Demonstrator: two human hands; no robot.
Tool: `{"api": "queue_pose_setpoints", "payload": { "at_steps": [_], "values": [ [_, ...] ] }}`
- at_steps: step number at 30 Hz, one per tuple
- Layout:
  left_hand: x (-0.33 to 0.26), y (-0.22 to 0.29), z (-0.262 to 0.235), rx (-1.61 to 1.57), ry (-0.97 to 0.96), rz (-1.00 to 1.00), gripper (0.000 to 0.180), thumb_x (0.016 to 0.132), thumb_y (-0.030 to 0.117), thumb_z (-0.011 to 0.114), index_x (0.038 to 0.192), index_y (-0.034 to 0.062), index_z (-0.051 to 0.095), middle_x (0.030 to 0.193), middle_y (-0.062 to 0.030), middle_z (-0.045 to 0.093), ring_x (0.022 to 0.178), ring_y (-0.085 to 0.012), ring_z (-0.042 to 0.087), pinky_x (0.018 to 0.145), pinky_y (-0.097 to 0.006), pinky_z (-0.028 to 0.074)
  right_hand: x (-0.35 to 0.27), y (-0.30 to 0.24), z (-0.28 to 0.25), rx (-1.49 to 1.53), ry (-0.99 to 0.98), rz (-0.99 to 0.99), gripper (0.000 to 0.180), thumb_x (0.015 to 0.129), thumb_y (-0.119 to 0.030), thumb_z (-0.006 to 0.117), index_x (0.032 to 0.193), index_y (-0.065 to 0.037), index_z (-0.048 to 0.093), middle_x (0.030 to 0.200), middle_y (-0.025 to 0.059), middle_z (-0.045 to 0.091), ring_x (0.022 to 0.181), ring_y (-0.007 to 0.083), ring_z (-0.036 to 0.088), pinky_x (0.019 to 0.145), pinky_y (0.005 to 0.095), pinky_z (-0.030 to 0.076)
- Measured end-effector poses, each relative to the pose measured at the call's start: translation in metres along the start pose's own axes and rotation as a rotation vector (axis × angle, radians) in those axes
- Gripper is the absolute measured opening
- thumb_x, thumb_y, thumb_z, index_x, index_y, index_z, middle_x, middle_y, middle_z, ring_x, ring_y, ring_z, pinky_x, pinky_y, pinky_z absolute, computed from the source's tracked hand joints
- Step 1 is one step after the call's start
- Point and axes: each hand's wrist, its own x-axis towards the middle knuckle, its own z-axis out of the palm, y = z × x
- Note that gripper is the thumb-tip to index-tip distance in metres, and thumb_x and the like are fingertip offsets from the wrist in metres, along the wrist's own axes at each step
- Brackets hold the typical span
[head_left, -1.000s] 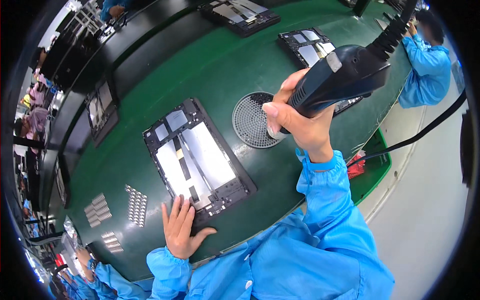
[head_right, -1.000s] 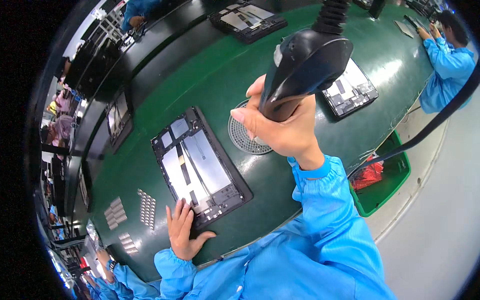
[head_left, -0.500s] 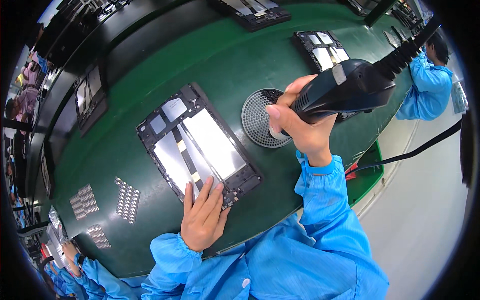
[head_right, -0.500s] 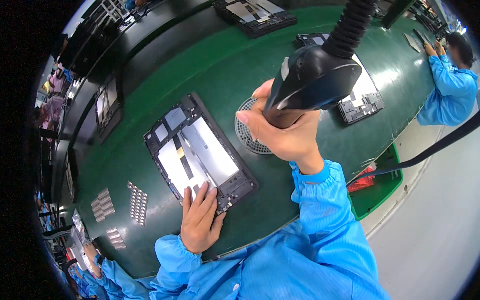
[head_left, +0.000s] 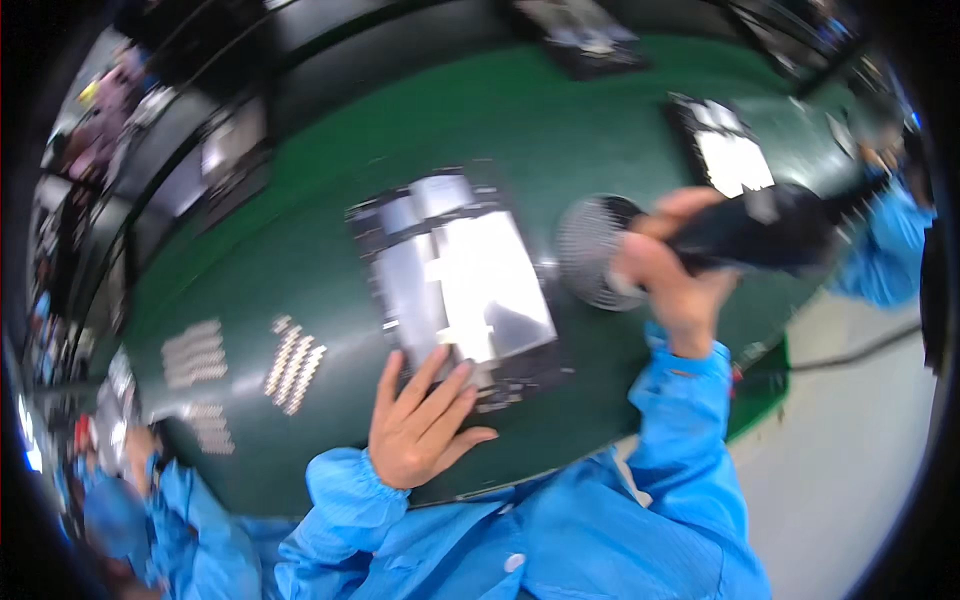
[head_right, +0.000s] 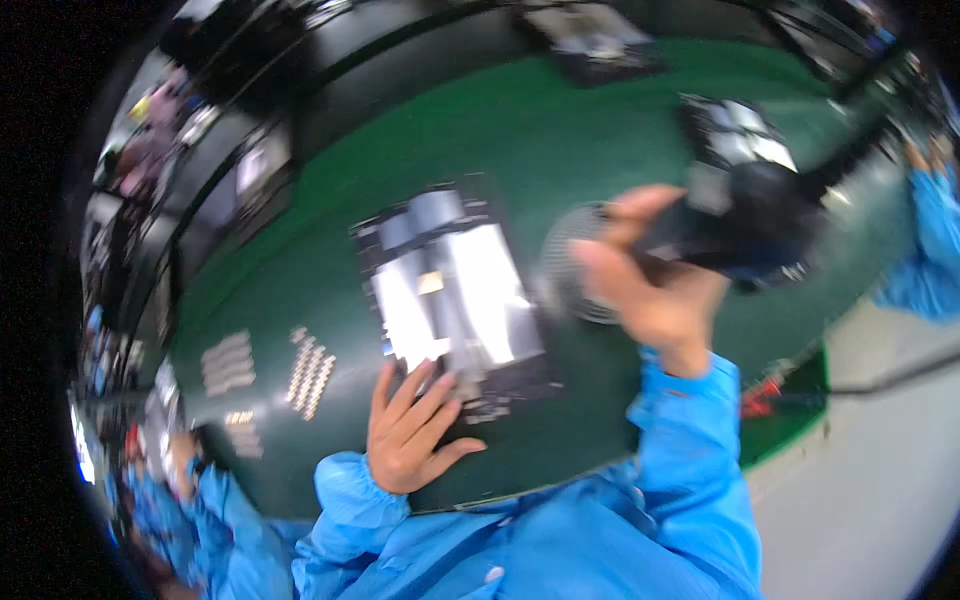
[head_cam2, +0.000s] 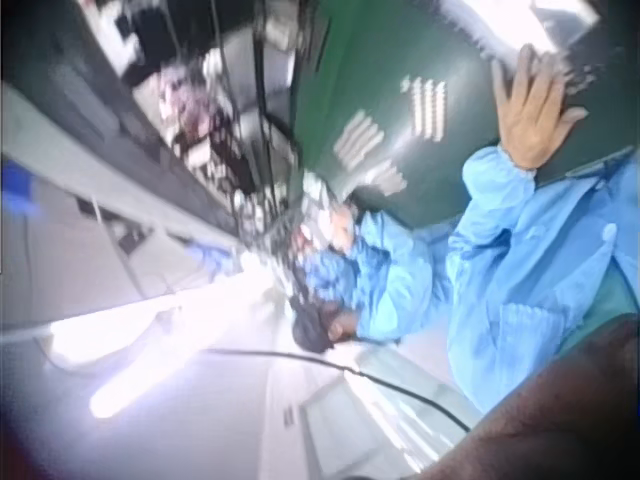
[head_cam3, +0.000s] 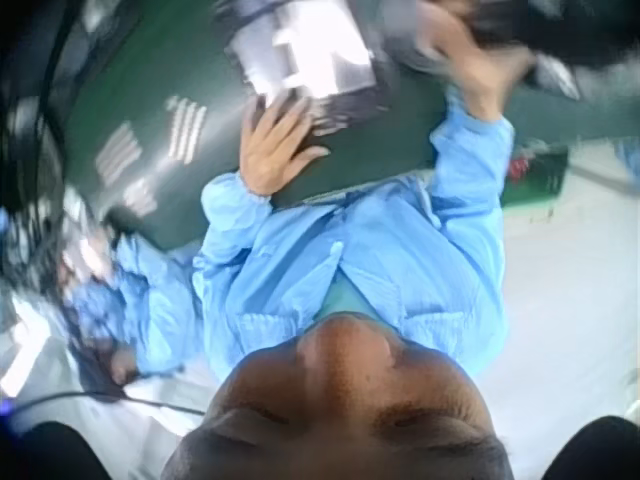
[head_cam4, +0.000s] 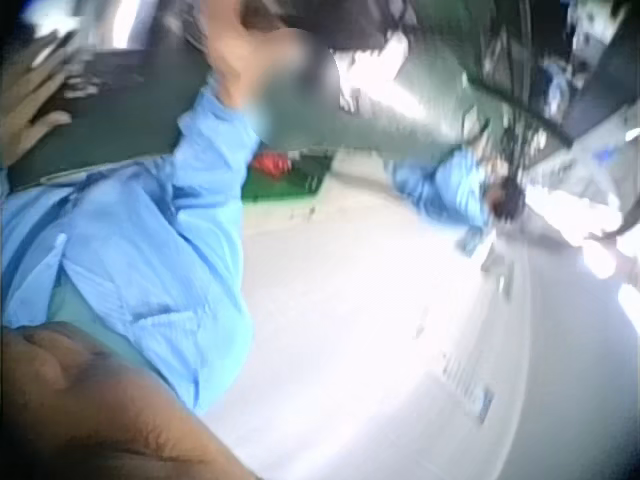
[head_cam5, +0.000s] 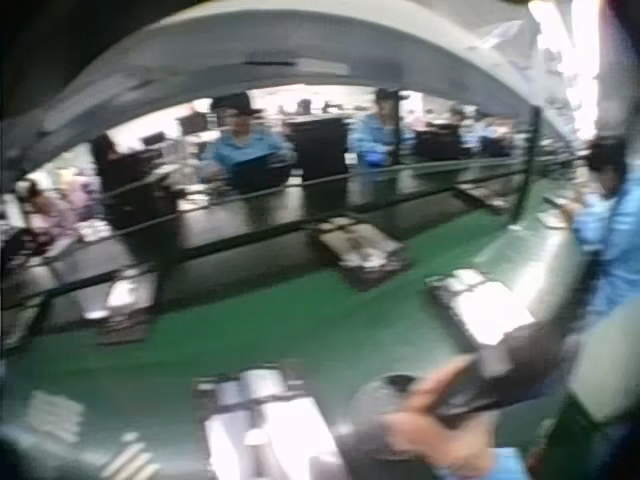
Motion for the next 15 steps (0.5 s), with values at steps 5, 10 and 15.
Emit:
{"api": "queue_pose_setpoints", "payload": {
  "at_steps": [5, 10, 15],
  "values": [
    [-0.048, -0.056, -0.048, 0.318, 0.272, -0.468, 0.022, 0.07, 0.009, 0.076, 0.089, 0.0021, 0.067, 0.093, -0.0147, 0.067, 0.084, -0.032, 0.063, 0.075, -0.038, 0.049, -0.009, -0.007, -0.016, -0.014, 0.013, -0.163, 0.037, 0.075, 0.001, 0.063, 0.107, -0.004, 0.044, 0.065, 0.0062, 0.056, 0.055, 0.015, 0.053, 0.057, 0.0289, 0.047],
    [-0.085, -0.099, -0.09, 0.126, 0.227, -1.021, 0.041, 0.068, 0.021, 0.081, 0.098, -0.0011, 0.065, 0.087, -0.0122, 0.063, 0.069, -0.0168, 0.06, 0.059, -0.03, 0.048, -0.006, -0.016, -0.001, 0.03, -0.147, -0.256, 0.034, 0.082, -0.003, 0.06, 0.111, -0.005, 0.041, 0.063, 0.0055, 0.048, 0.05, 0.0153, 0.047, 0.049, 0.0299, 0.042],
    [-0.061, -0.127, -0.089, 0.06, 0.215, -0.894, 0.05, 0.065, 0.034, 0.082, 0.099, 0.0018, 0.065, 0.094, -0.012, 0.06, 0.085, -0.0263, 0.061, 0.073, -0.035, 0.049, -0.006, -0.02, 0.008, 0.037, -0.195, -0.257, 0.034, 0.082, -0.004, 0.062, 0.11, -0.006, 0.042, 0.062, 0.005, 0.049, 0.048, 0.0148, 0.046, 0.048, 0.0296, 0.041]
  ]
}}
